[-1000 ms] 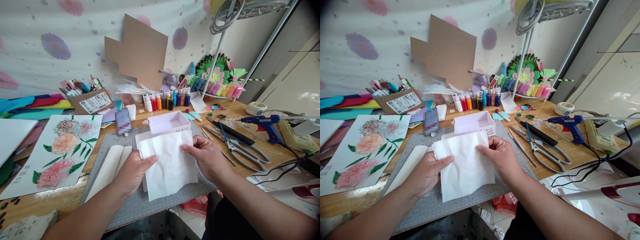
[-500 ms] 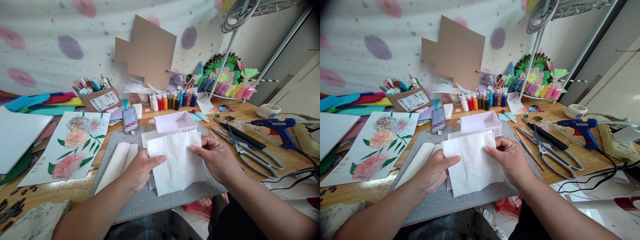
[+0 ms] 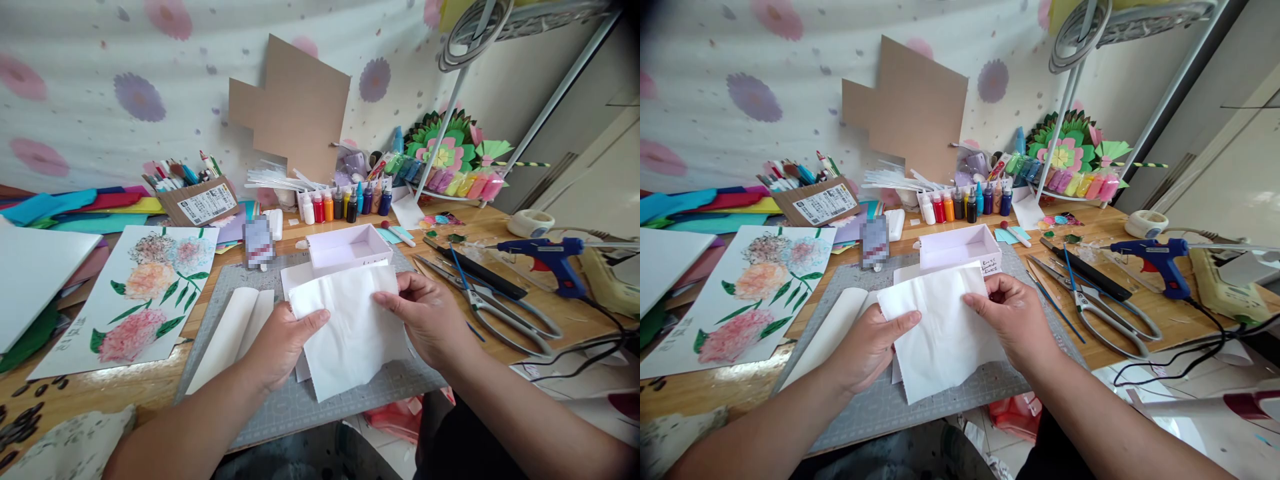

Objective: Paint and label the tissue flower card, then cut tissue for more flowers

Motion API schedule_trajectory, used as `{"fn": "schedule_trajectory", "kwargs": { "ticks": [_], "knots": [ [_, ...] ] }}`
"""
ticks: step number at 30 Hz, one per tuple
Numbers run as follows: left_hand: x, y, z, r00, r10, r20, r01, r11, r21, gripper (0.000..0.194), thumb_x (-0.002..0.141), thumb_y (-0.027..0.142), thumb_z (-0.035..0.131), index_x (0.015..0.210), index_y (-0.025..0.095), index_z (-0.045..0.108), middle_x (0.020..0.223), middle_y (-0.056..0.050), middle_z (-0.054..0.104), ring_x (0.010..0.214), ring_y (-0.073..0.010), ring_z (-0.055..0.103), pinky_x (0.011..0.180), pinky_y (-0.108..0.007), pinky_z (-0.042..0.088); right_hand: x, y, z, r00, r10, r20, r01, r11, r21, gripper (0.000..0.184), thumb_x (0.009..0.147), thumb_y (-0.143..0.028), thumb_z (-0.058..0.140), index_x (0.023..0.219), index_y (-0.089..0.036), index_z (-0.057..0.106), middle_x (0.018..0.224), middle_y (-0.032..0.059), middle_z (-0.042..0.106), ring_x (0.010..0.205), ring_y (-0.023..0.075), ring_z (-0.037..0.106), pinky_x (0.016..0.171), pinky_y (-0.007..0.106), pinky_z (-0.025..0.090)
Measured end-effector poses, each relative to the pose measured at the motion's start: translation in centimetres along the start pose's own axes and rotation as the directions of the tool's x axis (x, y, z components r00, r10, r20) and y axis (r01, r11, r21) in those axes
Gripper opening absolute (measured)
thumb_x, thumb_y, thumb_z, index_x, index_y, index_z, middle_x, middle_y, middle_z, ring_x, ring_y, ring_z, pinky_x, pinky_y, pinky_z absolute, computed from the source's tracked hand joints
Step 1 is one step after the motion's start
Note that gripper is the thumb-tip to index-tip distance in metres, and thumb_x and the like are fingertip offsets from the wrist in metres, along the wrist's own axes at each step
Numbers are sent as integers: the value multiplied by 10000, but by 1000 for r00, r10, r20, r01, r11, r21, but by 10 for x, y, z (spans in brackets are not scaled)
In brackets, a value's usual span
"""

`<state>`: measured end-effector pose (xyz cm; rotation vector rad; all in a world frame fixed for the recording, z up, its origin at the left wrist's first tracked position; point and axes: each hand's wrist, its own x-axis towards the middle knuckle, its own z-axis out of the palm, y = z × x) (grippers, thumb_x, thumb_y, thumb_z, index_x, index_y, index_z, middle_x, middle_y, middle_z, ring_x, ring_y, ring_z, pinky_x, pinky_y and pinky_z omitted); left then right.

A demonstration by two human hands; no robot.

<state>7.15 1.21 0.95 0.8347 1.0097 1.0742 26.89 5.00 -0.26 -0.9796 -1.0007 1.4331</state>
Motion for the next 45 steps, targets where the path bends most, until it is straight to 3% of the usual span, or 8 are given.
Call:
{"fn": "schedule_trajectory", "kwargs": {
  "ticks": [6, 9, 12, 16, 23, 34, 38, 45],
  "knots": [
    [1, -3, -6, 998, 53, -14, -51, 992, 112, 426, 755, 344, 708, 1145, 186, 637, 1040, -82, 719, 941, -257, 663, 873, -377, 496, 1, -4, 0, 998, -54, -22, 55, 997, 46, 391, 564, -252, 855, 816, -232, 556, 695, -45, 612, 622, 109, 548, 573, 210, 414],
    [-1, 0, -9, 988, 147, -46, -131, 960, 247, 380, 761, 374, 692, 1092, 187, 675, 995, -67, 727, 903, -258, 660, 812, -345, 506, 0, -8, 0, 988, 34, 150, -46, 996, 81, 507, 580, -263, 839, 1014, -274, 577, 782, -24, 668, 729, 154, 612, 668, 262, 472],
    [-6, 8, -9, 950, 307, -51, -256, 863, 435, 228, 766, 359, 683, 905, 189, 746, 823, -35, 734, 801, -233, 654, 707, -283, 496, -4, -12, 1, 959, 84, 272, -66, 995, -76, 272, 615, -298, 808, 834, -207, 674, 768, 8, 676, 714, 159, 602, 675, 276, 471],
    [-8, 14, -9, 903, 428, -24, -370, 806, 462, 167, 773, 330, 678, 846, 203, 757, 787, -22, 730, 758, -210, 649, 668, -256, 487, -5, -11, 2, 984, -75, 159, 108, 971, -214, 135, 662, -298, 772, 679, -200, 682, 668, -11, 635, 622, 121, 542, 594, 235, 432],
    [6, 0, -11, 978, 210, -11, -179, 858, 482, 205, 749, 360, 692, 835, 182, 745, 847, -51, 737, 870, -245, 650, 767, -302, 503, 2, -1, -3, 971, 30, 237, -2, 993, -117, 325, 652, -293, 787, 948, -207, 687, 953, 40, 717, 851, 197, 656, 769, 318, 520],
    [3, 1, -6, 981, 193, 18, -164, 774, 611, 271, 779, 407, 639, 978, 248, 733, 1000, -18, 734, 962, -259, 649, 857, -328, 484, 3, -5, -10, 977, -32, 211, 88, 961, -262, 213, 669, -289, 780, 857, -199, 735, 936, 50, 736, 868, 219, 674, 778, 323, 550],
    [2, 0, -6, 991, 118, 55, -130, 901, 415, 348, 788, 427, 644, 1095, 268, 689, 1117, -29, 700, 1081, -268, 610, 939, -348, 455, 1, -13, -12, 961, -22, 276, 91, 966, -241, 271, 658, -299, 793, 904, -204, 734, 955, 51, 735, 848, 211, 686, 749, 313, 565],
    [4, -1, -7, 992, -83, 95, 77, 995, 70, 328, 809, 377, 643, 1043, 153, 696, 1006, -112, 731, 861, -247, 689, 747, -331, 531, 2, -5, -10, 935, 289, 204, -259, 952, -160, 322, 592, -349, 831, 826, -152, 731, 807, 66, 740, 632, 164, 678, 574, 258, 557]
  ]
}}
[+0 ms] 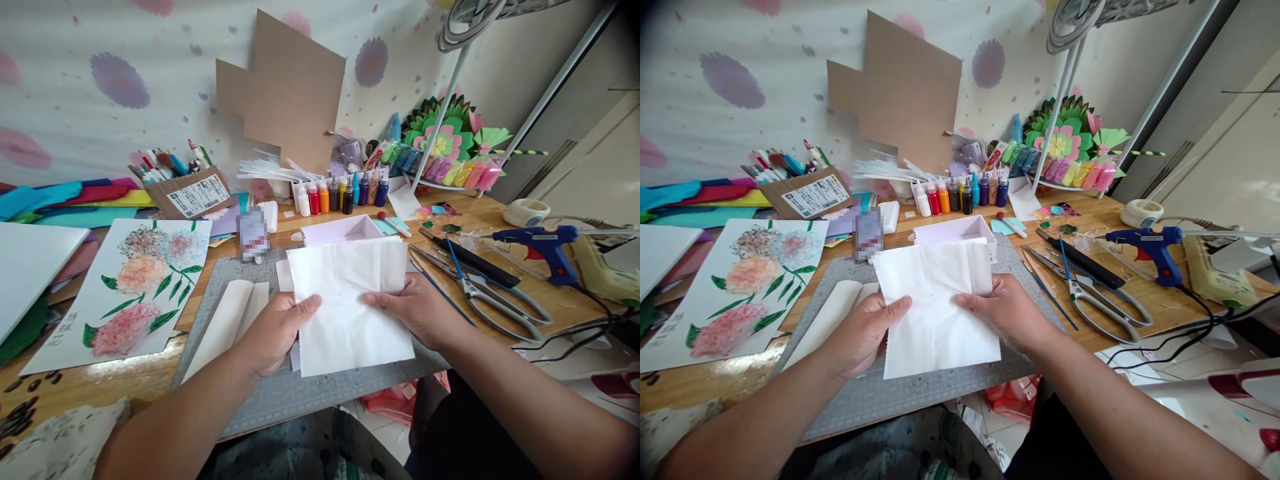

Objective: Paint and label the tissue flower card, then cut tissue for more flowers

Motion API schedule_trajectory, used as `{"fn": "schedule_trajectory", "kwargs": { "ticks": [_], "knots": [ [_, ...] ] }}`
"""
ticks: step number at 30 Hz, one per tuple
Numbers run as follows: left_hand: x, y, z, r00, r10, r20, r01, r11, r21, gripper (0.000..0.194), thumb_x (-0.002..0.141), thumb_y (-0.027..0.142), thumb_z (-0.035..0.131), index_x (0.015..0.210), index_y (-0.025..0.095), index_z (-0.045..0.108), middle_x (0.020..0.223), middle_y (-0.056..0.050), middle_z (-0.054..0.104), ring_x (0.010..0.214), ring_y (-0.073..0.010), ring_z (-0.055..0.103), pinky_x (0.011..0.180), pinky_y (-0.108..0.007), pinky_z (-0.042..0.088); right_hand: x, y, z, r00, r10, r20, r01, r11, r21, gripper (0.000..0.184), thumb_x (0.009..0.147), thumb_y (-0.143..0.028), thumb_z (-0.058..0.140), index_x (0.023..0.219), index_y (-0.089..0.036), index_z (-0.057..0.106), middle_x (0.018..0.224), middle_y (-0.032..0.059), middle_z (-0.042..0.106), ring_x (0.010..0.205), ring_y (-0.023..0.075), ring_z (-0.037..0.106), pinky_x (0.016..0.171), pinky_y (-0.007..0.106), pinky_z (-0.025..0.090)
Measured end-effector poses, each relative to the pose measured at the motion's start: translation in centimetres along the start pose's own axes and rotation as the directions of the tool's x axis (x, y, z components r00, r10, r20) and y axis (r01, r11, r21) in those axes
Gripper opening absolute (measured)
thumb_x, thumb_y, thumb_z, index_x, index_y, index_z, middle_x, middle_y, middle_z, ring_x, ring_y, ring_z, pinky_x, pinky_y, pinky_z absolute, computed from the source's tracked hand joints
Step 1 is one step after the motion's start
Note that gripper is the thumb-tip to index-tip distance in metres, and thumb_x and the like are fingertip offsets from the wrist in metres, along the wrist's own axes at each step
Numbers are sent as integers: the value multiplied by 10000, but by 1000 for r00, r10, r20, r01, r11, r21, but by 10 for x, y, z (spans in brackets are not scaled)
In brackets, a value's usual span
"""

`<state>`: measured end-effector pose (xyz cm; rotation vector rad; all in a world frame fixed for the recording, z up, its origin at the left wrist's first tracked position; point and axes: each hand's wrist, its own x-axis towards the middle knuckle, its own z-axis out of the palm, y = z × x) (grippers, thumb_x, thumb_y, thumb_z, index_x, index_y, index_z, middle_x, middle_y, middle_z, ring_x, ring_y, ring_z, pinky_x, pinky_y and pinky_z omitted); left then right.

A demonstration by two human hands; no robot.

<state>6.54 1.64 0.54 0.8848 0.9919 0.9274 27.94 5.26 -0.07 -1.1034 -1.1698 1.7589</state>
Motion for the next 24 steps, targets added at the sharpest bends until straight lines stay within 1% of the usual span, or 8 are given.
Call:
{"fn": "schedule_trajectory", "kwargs": {
  "ticks": [2, 6, 9, 12, 16, 20, 24],
  "knots": [
    [0, 1, 0, 1000, -5, -12, 4, 1000, -20, 349, 795, 366, 664, 1058, 137, 686, 1001, -123, 731, 836, -242, 694, 740, -329, 532, 0, 0, 2, 1000, 14, 4, -14, 1000, 10, 317, 583, -341, 836, 809, -144, 732, 806, 73, 740, 618, 160, 675, 563, 254, 554],
    [1, 0, -1, 999, 24, -25, -25, 999, -34, 364, 763, 297, 711, 1095, 152, 670, 1040, -104, 724, 921, -234, 679, 883, -357, 502, 0, -1, 3, 997, 30, 72, -32, 999, 23, 366, 585, -331, 837, 875, -135, 729, 849, 87, 739, 669, 177, 687, 608, 275, 562],
    [0, 0, -2, 1000, 14, -18, -15, 999, -53, 350, 776, 281, 697, 1105, 164, 667, 1067, -101, 716, 953, -246, 671, 873, -368, 510, 1, 0, 2, 994, 36, 107, -45, 995, 89, 403, 583, -331, 839, 909, -124, 722, 869, 89, 737, 682, 171, 687, 646, 282, 559],
    [0, 0, -3, 1000, -23, -1, 23, 997, -80, 360, 779, 275, 693, 1120, 165, 661, 1053, -107, 720, 922, -254, 681, 846, -378, 523, 1, 0, 2, 991, 36, 132, -56, 987, 150, 411, 581, -322, 842, 917, -119, 718, 872, 89, 737, 681, 161, 685, 661, 279, 554],
    [0, 2, -2, 999, -48, 4, 49, 993, -106, 409, 771, 274, 701, 1161, 168, 637, 1070, -113, 713, 955, -269, 672, 831, -383, 532, -1, -2, 4, 992, 52, 117, -65, 992, 104, 407, 576, -320, 846, 905, -117, 718, 841, 87, 736, 669, 168, 684, 631, 280, 550],
    [1, 3, -1, 999, -42, -16, 40, 995, -88, 414, 772, 285, 701, 1159, 153, 638, 1092, -119, 705, 1028, -279, 643, 864, -382, 521, -2, -2, 5, 996, 52, 76, -56, 997, 47, 391, 577, -328, 847, 882, -121, 717, 825, 81, 733, 642, 157, 672, 605, 272, 541],
    [0, 3, -2, 999, -52, -1, 52, 994, -97, 412, 786, 278, 685, 1176, 161, 627, 1118, -116, 695, 1054, -283, 631, 888, -394, 511, -1, -1, 2, 991, 41, 127, -53, 995, 87, 368, 612, -360, 824, 854, -105, 714, 814, 87, 723, 648, 160, 665, 609, 272, 528]
  ]
}}
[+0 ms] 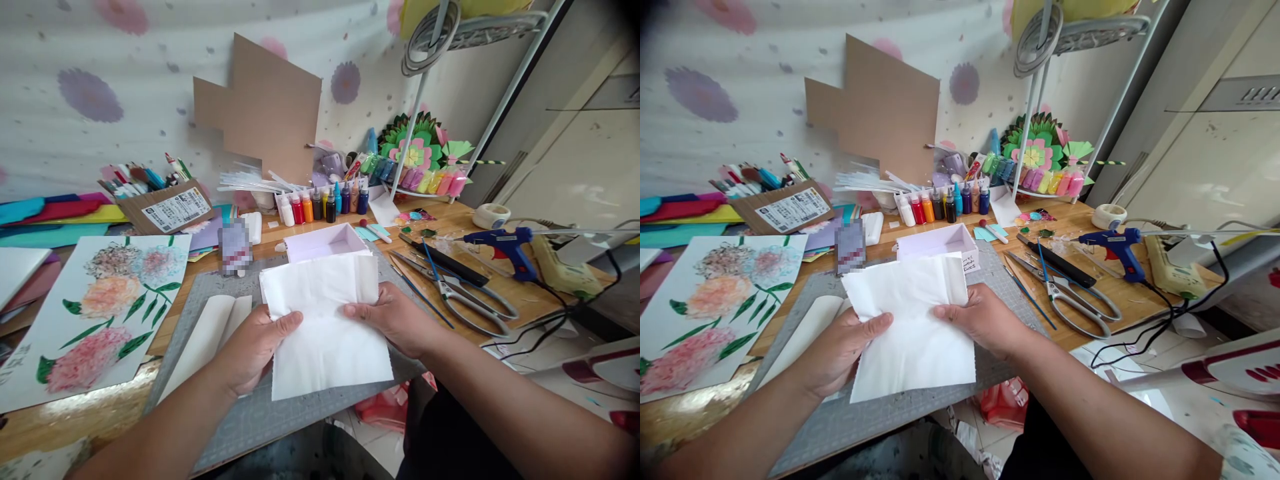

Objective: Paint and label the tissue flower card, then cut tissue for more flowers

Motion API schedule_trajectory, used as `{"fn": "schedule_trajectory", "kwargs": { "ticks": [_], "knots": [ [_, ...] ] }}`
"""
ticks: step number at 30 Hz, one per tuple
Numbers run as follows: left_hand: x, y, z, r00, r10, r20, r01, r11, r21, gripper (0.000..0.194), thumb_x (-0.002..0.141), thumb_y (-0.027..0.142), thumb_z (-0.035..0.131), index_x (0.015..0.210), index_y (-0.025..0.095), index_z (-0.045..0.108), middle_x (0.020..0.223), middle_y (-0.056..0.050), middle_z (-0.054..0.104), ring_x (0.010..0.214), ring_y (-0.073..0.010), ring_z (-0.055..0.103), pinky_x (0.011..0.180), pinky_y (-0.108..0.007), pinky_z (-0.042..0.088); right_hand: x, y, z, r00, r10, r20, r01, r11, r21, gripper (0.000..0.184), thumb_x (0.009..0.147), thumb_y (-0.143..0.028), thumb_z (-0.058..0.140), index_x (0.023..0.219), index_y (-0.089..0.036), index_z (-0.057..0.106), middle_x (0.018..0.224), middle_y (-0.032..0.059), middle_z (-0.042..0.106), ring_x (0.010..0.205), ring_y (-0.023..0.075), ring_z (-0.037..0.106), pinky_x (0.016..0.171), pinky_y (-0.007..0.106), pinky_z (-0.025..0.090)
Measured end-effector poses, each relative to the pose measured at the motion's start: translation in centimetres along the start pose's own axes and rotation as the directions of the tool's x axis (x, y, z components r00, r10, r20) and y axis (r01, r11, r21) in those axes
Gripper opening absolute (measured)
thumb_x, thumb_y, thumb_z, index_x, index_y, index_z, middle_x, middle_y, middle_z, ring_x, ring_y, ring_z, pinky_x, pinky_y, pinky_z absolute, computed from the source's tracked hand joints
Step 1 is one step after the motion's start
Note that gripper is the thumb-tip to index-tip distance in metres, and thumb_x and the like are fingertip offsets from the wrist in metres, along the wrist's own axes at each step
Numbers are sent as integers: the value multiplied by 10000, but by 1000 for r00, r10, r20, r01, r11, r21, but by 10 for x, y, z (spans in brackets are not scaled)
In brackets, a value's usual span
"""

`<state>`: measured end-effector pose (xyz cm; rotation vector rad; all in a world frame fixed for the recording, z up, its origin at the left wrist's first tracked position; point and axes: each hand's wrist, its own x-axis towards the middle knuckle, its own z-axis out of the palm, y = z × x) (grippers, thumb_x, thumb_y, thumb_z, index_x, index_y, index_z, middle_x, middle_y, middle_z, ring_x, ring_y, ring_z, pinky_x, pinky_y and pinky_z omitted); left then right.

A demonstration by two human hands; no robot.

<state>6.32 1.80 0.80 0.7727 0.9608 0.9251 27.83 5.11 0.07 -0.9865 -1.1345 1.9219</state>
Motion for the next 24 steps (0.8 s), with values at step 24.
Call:
{"fn": "schedule_trajectory", "kwargs": {
  "ticks": [24],
  "knots": [
    [-3, 21, 9, 998, -53, -34, 55, 996, 66, 160, 604, 157, 721, 760, 151, 756, 865, -94, 745, 754, -264, 685, 720, -379, 553, -11, -13, 0, 992, -52, 116, 40, 994, 102, 54, 619, -235, 755, 631, -183, 747, 586, 9, 687, 470, 104, 587, 490, 216, 441]
  ]
}}
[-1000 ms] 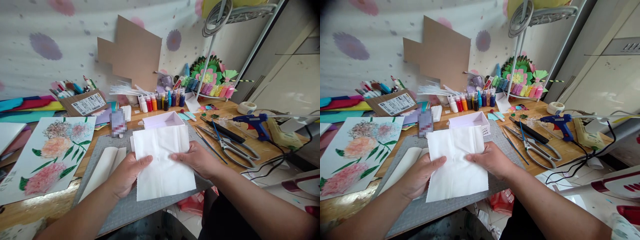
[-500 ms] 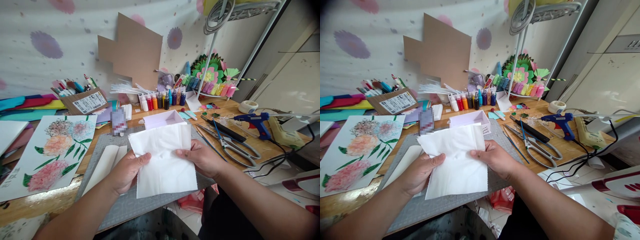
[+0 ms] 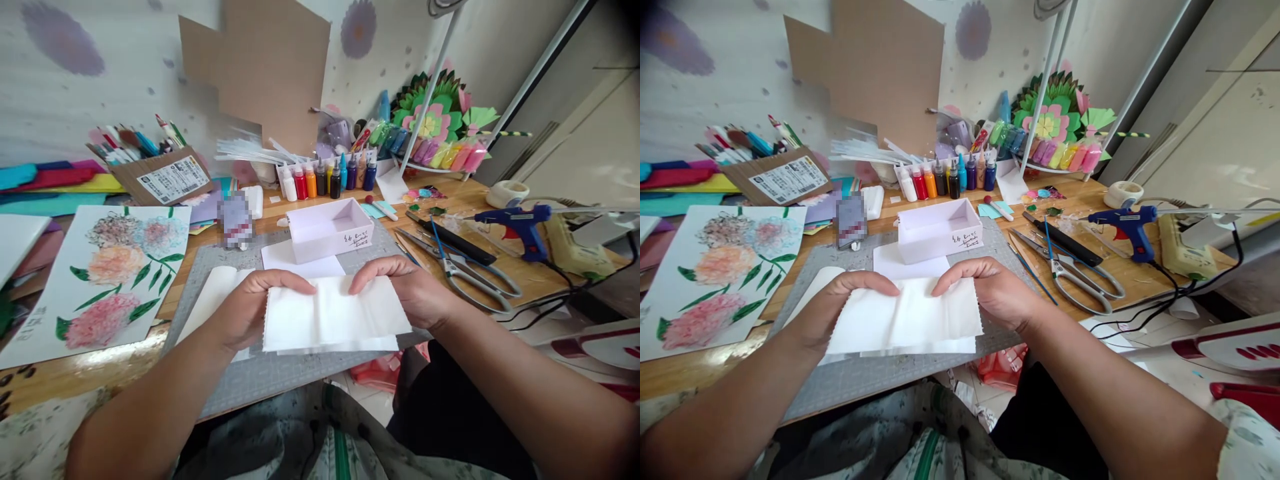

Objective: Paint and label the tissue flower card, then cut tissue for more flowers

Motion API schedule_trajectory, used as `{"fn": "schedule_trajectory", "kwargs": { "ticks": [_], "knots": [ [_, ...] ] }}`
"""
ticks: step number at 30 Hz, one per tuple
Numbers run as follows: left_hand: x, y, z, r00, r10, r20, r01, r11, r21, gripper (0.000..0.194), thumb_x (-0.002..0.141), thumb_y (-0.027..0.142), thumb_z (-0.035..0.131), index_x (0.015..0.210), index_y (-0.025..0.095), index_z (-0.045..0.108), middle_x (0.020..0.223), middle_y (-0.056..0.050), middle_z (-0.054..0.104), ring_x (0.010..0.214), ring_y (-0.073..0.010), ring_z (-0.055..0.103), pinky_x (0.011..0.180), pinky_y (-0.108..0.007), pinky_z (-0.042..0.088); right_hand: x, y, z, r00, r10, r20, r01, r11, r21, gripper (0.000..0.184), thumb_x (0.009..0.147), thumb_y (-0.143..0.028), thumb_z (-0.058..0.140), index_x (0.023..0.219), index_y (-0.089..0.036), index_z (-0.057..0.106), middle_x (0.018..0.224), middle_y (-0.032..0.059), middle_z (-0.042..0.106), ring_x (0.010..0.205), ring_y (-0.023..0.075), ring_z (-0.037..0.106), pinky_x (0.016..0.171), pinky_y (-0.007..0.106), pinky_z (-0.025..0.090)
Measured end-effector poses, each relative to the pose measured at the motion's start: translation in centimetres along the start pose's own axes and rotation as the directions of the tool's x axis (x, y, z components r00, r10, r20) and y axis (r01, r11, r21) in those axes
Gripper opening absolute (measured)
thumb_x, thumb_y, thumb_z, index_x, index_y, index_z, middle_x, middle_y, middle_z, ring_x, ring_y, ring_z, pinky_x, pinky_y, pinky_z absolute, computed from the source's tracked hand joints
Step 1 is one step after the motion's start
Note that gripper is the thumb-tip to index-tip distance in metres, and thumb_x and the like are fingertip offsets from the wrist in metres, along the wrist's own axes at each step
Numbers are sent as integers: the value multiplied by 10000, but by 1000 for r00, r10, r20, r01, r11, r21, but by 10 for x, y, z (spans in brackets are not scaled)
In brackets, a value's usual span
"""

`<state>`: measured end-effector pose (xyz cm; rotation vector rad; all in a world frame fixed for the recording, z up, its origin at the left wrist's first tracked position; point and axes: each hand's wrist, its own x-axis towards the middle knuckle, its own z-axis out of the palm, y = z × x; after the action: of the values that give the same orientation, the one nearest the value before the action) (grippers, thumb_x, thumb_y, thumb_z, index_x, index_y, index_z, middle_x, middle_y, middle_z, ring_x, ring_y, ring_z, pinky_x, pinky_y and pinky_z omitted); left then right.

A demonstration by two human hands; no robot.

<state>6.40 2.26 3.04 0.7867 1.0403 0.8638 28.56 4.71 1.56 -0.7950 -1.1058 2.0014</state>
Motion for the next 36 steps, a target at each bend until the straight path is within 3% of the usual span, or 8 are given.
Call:
{"fn": "schedule_trajectory", "kwargs": {
  "ticks": [3, 6, 8, 11, 16, 22, 28, 36],
  "knots": [
    [3, -5, -1, 992, 118, -50, -119, 993, -14, 320, 623, 199, 733, 942, 184, 738, 735, -34, 725, 584, -173, 639, 537, -259, 512, 1, 1, -1, 999, -37, -18, 36, 998, -53, 72, 643, -256, 762, 648, -186, 746, 667, 27, 711, 549, 135, 630, 556, 261, 481],
    [7, -14, -4, 981, 192, -15, -192, 972, -137, 436, 643, 256, 751, 1071, 207, 684, 865, -34, 730, 721, -178, 660, 593, -236, 528, 3, 1, -4, 988, -127, -83, 119, 989, -89, 74, 648, -254, 767, 689, -194, 755, 750, 41, 728, 630, 162, 661, 615, 293, 504],
    [9, -19, -7, 981, 195, 18, -187, 960, -210, 367, 661, 243, 752, 1019, 186, 693, 937, -57, 730, 802, -198, 669, 660, -265, 553, 5, 1, -6, 970, -196, -144, 182, 978, -105, 77, 651, -247, 765, 715, -205, 760, 771, 39, 731, 648, 164, 662, 620, 290, 508],
    [10, -23, -8, 982, 185, 43, -167, 950, -265, 201, 715, 219, 728, 909, 170, 703, 802, -59, 737, 714, -175, 674, 635, -254, 555, 9, 4, -10, 941, -282, -188, 261, 957, -130, 109, 675, -238, 754, 782, -221, 766, 872, 37, 738, 736, 173, 675, 673, 290, 519],
    [8, -26, -2, 981, 190, 34, -171, 935, -310, 232, 765, 290, 704, 949, 151, 684, 880, -83, 729, 805, -178, 667, 709, -280, 555, 16, 13, -3, 916, -327, -232, 311, 945, -105, 255, 679, -249, 762, 934, -261, 748, 1020, 32, 720, 891, 196, 669, 809, 338, 511],
    [5, -29, 2, 976, 218, -20, -215, 936, -279, 241, 753, 204, 702, 986, 156, 663, 1024, -81, 713, 964, -227, 640, 849, -372, 519, 19, 22, 13, 935, -222, -276, 228, 974, -10, 443, 643, -256, 773, 1078, -242, 689, 1052, 53, 713, 874, 207, 667, 758, 324, 507],
    [2, -28, 5, 955, 273, 113, -245, 947, -209, 462, 755, 217, 712, 1194, 190, 570, 1218, -97, 632, 1126, -237, 571, 948, -341, 448, 24, 30, 21, 942, -116, -315, 171, 973, 156, 336, 651, -260, 733, 985, -221, 715, 997, 77, 726, 850, 251, 680, 689, 324, 530],
    [5, -27, 8, 978, 201, -61, -210, 913, -349, 564, 693, 179, 723, 1230, 181, 552, 1071, -87, 702, 1037, -266, 626, 916, -373, 473, 26, 52, 38, 936, -95, -339, 179, 958, 224, 522, 682, -335, 743, 1170, -210, 608, 1062, 75, 707, 890, 270, 670, 713, 358, 545]
  ]
}}
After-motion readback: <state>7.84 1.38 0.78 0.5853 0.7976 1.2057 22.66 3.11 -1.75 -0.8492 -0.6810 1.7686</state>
